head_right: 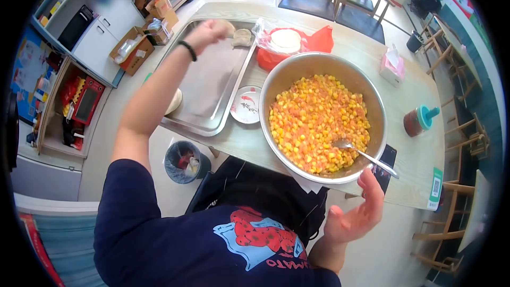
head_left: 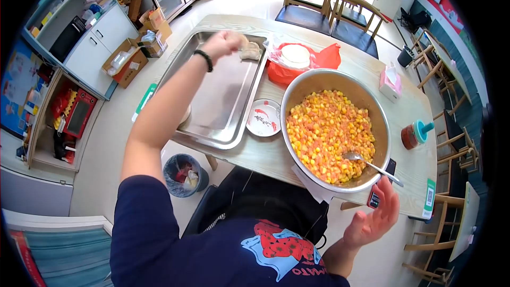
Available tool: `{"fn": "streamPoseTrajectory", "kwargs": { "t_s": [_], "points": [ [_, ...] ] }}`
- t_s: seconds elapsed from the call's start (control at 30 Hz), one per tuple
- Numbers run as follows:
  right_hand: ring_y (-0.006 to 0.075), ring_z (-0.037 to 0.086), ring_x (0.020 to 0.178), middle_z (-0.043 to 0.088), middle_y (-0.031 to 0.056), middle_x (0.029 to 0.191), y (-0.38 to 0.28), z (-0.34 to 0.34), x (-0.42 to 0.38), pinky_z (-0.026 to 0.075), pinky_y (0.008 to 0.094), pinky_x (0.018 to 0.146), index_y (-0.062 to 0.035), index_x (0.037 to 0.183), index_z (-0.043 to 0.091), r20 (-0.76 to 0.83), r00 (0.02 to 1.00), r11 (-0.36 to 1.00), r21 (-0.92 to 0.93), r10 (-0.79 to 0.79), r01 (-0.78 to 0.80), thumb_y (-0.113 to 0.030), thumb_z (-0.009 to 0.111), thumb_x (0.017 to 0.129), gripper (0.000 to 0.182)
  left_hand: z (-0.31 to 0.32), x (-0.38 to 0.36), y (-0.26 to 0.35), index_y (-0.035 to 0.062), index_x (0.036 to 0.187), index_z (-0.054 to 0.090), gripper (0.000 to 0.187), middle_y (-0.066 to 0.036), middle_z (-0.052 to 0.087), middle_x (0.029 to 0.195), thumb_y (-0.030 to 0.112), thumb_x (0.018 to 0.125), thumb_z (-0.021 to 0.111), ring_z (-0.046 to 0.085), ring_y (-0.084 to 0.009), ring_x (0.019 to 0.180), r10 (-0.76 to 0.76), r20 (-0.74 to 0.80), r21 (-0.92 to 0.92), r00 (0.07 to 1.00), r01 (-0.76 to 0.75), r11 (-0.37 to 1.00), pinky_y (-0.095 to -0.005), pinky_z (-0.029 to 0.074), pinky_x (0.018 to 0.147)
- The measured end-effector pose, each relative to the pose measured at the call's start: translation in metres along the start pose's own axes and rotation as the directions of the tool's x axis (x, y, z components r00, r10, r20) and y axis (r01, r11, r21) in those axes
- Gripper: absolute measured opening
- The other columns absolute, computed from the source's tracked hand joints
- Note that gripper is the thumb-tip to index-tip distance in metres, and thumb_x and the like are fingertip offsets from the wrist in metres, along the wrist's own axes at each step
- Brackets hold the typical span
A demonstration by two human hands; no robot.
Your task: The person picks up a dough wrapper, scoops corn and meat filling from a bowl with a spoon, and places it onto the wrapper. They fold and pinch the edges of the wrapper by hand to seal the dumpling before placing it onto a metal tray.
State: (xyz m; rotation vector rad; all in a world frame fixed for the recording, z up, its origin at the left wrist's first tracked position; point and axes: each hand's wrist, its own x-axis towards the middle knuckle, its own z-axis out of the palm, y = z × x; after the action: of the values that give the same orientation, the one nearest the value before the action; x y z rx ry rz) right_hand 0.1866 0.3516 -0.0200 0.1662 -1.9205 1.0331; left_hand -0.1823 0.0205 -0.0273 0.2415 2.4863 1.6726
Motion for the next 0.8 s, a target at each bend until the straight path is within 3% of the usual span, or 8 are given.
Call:
{"fn": "streamPoseTrajectory", "kwargs": {
  "t_s": [0.07,0.3,0.37,0.5,0.53,0.57,0.7,0.8],
  "points": [
    [0.0274,0.057,0.101,0.056,0.023,0.113,0.001,-0.008,-0.001,0.046,0.0362,0.082,0.0053,0.122,0.04,-0.033,0.999,0.994,-0.098,0.042,-0.045,-0.043,0.064,0.083,0.067,0.022,0.02,-0.034,0.0059,0.108,0.056,0.035,-0.002,0.063,0.094,0.024,0.081,0.068,0.057,-0.0087,0.078,-0.18,0.008,-0.059,0.984,0.18,0.982,-0.0228,0.046,0.069],
    [0.0223,0.058,0.095,0.058,0.0209,0.115,0.015,-0.04,-0.011,0.047,0.0299,0.077,0.0013,0.13,0.036,-0.047,0.999,0.97,-0.243,0.007,-0.019,-0.035,0.051,0.093,0.054,0.045,0.009,-0.053,0.0026,0.112,0.058,0.035,-0.004,0.065,0.096,0.019,0.083,0.067,0.06,-0.0084,0.082,-0.187,0.088,-0.139,0.978,0.198,0.97,-0.0231,0.048,0.072],
    [0.0216,0.058,0.094,0.058,0.0207,0.114,0.021,-0.041,-0.011,0.047,0.0296,0.077,0.0014,0.13,0.037,-0.056,0.998,0.972,-0.234,0.016,-0.029,-0.034,0.051,0.093,0.053,0.039,0.006,-0.055,-0.0001,0.113,0.06,0.042,-0.008,0.067,0.099,0.023,0.08,0.069,0.063,-0.0122,0.083,-0.09,-0.105,0.181,0.99,0.108,0.977,-0.0254,0.051,0.071],
    [0.0202,0.058,0.092,0.058,0.0204,0.114,0.026,-0.041,-0.014,0.047,0.029,0.076,0.0021,0.128,0.039,-0.1,0.994,0.98,-0.188,0.044,-0.062,-0.032,0.052,0.092,0.051,0.042,-0.007,-0.023,0.0045,0.112,0.062,0.04,-0.011,0.067,0.103,0.028,0.079,0.067,0.065,-0.0177,0.088,0.003,-0.23,0.285,0.973,0.064,0.956,-0.0288,0.049,0.081],
    [0.0202,0.058,0.092,0.058,0.0204,0.114,0.027,-0.04,-0.015,0.047,0.029,0.076,0.0021,0.128,0.039,-0.122,0.991,0.977,-0.2,0.049,-0.073,-0.032,0.052,0.092,0.051,0.047,-0.003,-0.016,0.0066,0.107,0.065,0.035,-0.011,0.067,0.103,0.029,0.08,0.065,0.065,-0.0217,0.087,0.274,-0.283,0.45,0.919,-0.125,0.884,-0.032,0.049,0.079],
    [0.02,0.058,0.092,0.059,0.0203,0.114,0.028,-0.04,-0.015,0.047,0.029,0.076,0.0027,0.126,0.041,-0.122,0.991,0.983,-0.164,0.058,-0.077,-0.032,0.053,0.092,0.049,0.054,0.003,-0.005,0.0088,0.102,0.067,0.031,-0.011,0.066,0.1,0.03,0.08,0.063,0.064,-0.0255,0.086,0.432,-0.237,0.574,0.87,-0.233,0.785,-0.0343,0.05,0.078],
    [0.0206,0.057,0.089,0.06,0.0201,0.11,0.021,-0.041,-0.013,0.046,0.0299,0.074,0.0046,0.116,0.049,-0.068,0.996,0.994,-0.088,0.061,-0.067,-0.03,0.055,0.091,0.044,0.108,0.012,0.052,0.0074,0.099,0.068,0.029,-0.012,0.069,0.09,0.029,0.08,0.065,0.066,-0.0218,0.079,0.48,0.086,0.517,0.873,-0.451,0.728,-0.0328,0.051,0.073],
    [0.0284,0.062,0.084,0.063,0.0209,0.097,0.013,-0.05,-0.013,0.051,0.0348,0.072,0.0043,0.107,0.053,-0.043,0.999,0.992,-0.126,-0.014,0.009,-0.024,0.06,0.088,0.035,0.14,0.03,0.068,0.0066,0.095,0.068,0.028,-0.013,0.068,0.087,0.029,0.079,0.063,0.066,-0.0242,0.078,0.297,0.305,0.762,0.905,-0.419,0.494,-0.0352,0.051,0.072]
  ]
}}
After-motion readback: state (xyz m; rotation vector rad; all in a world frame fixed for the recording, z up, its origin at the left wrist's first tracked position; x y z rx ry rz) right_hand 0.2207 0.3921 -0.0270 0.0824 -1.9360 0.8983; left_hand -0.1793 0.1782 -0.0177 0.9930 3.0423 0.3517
